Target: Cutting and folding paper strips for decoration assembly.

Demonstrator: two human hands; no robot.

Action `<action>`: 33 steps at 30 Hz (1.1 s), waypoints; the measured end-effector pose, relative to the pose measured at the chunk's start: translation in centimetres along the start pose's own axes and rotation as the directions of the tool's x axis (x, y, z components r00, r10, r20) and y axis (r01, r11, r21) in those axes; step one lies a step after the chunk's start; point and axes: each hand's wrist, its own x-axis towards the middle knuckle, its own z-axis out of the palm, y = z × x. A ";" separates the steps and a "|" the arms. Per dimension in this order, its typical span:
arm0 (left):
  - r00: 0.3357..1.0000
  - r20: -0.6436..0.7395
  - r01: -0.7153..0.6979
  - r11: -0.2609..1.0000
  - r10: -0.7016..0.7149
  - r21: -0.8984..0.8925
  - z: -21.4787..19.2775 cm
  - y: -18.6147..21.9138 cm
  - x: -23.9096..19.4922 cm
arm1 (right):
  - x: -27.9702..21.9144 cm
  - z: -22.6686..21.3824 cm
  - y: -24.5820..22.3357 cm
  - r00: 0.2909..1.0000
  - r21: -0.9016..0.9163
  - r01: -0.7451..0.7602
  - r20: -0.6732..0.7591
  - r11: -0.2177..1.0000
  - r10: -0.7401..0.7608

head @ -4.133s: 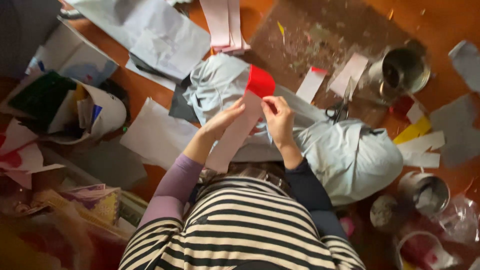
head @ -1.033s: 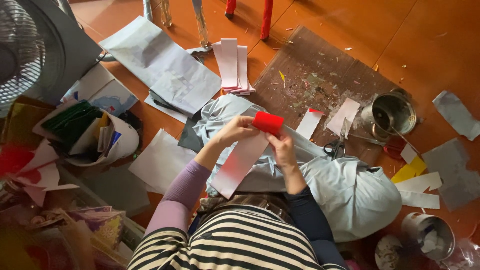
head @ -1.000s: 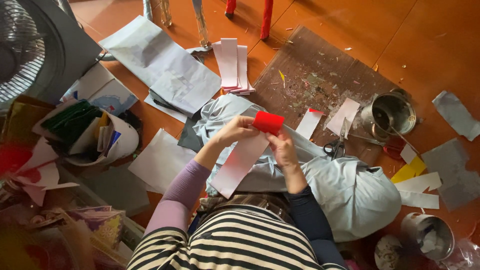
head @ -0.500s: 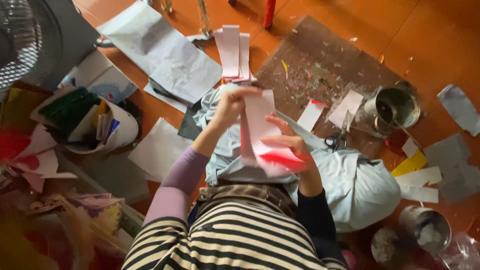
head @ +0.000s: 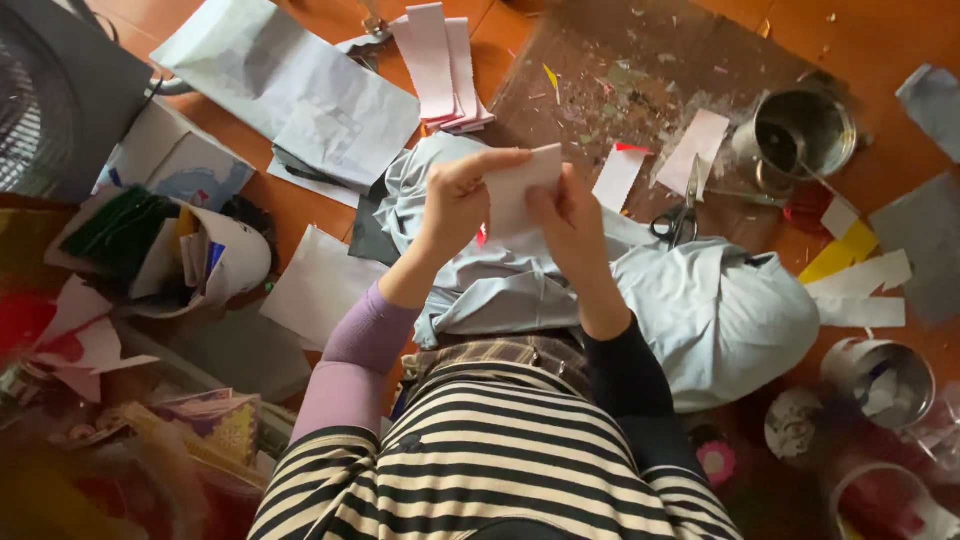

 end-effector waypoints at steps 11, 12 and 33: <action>0.955 0.230 0.296 0.536 -0.188 -0.790 1.5 -3.7 2.5 | 0.9 -0.7 -0.1 0.993 -0.008 -0.024 -0.118 1.000 0.023; 0.929 0.307 0.367 0.432 -0.205 -0.824 1.8 -3.7 2.9 | 1.1 -1.0 1.0 0.993 0.004 -0.010 -0.118 1.000 0.011; 0.981 -0.061 0.026 0.435 -0.186 -0.900 -3.9 -8.3 5.0 | -0.4 0.8 0.8 0.964 -0.260 -0.180 0.144 0.949 0.223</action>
